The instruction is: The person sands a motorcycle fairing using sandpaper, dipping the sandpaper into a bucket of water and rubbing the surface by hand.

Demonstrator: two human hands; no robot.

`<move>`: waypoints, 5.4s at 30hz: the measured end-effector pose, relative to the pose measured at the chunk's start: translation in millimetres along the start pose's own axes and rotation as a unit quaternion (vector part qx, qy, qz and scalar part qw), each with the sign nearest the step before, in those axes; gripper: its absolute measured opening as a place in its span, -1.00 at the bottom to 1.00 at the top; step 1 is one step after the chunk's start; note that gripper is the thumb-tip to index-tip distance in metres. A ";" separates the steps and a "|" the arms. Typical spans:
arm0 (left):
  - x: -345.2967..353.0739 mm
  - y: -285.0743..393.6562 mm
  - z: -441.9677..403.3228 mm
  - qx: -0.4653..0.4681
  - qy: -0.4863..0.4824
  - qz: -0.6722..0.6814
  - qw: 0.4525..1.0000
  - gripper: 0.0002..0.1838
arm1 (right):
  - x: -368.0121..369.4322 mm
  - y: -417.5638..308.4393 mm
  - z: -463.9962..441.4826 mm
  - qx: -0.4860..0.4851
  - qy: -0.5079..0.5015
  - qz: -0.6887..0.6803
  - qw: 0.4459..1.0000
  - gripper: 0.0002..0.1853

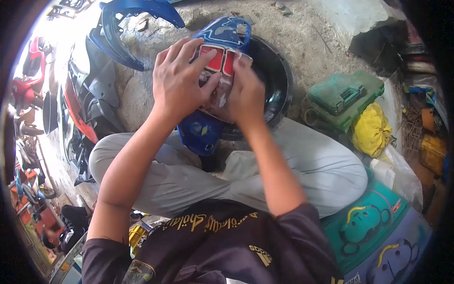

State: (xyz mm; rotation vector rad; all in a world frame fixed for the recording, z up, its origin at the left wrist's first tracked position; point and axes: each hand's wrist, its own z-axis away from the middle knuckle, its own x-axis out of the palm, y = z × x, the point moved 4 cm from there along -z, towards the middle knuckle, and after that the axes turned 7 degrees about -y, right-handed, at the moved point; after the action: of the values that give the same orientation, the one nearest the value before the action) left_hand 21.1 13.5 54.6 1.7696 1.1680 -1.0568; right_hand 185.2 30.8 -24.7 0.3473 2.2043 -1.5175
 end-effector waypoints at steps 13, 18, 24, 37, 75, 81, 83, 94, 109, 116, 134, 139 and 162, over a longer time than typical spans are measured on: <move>0.8 -0.4 -3.4 -0.003 0.006 -0.001 1.000 -0.54 | 0.5 -6.3 3.3 -0.003 -0.007 0.002 1.000 -0.70; -2.3 -0.1 -0.4 0.002 -0.009 0.007 1.000 -0.53 | 4.3 25.5 -46.9 0.020 -0.030 0.055 0.998 -0.68; -0.2 1.1 1.4 -0.002 0.003 -0.001 1.000 -0.56 | 2.9 -3.5 13.3 0.006 0.003 0.023 1.000 -0.68; -2.7 2.0 -1.6 0.003 -0.002 -0.009 1.000 -0.56 | -2.3 31.0 -59.5 0.087 -0.084 0.053 0.991 -0.66; 0.7 -2.7 -1.9 -0.002 0.023 -0.001 1.000 -0.59 | 5.9 -7.7 9.4 -0.002 0.022 0.026 0.999 -0.67; -0.7 -1.0 -2.3 0.003 0.008 -0.002 1.000 -0.54 | 3.0 26.0 -50.8 0.071 -0.049 0.023 0.996 -0.66; -1.3 -1.6 -3.7 0.000 0.008 0.003 1.000 -0.55 | 8.1 13.6 -18.2 0.035 0.006 0.014 0.999 -0.66; -1.1 -1.7 -3.2 -0.003 0.008 -0.007 1.000 -0.56 | 9.6 5.0 -5.4 0.043 0.022 0.061 0.997 -0.67; 1.9 0.0 -3.0 -0.005 0.004 -0.004 1.000 -0.57 | 6.0 34.8 -41.0 -0.026 0.077 0.065 0.995 -0.76; 2.3 -2.2 -5.7 -0.005 0.015 -0.002 1.000 -0.57 | 7.4 19.1 -19.6 -0.031 0.088 0.072 0.993 -0.75; 4.4 -2.0 -1.0 -0.003 0.015 -0.006 1.000 -0.57 | 3.4 19.3 -11.3 -0.084 0.048 0.140 0.985 -0.79; 0.4 0.2 -2.4 0.006 0.009 -0.008 1.000 -0.55 | -0.8 36.7 -51.9 -0.093 -0.011 0.142 0.985 -0.79; 3.8 1.1 -5.2 -0.018 -0.006 -0.023 1.000 -0.56 | 2.8 24.5 -25.9 -0.100 0.025 0.095 0.990 -0.80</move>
State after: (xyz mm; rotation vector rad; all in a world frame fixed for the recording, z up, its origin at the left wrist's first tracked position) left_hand 24.2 19.0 53.2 1.7141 1.2185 -1.0652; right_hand 188.1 63.7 -38.3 0.5193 2.2652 -1.1884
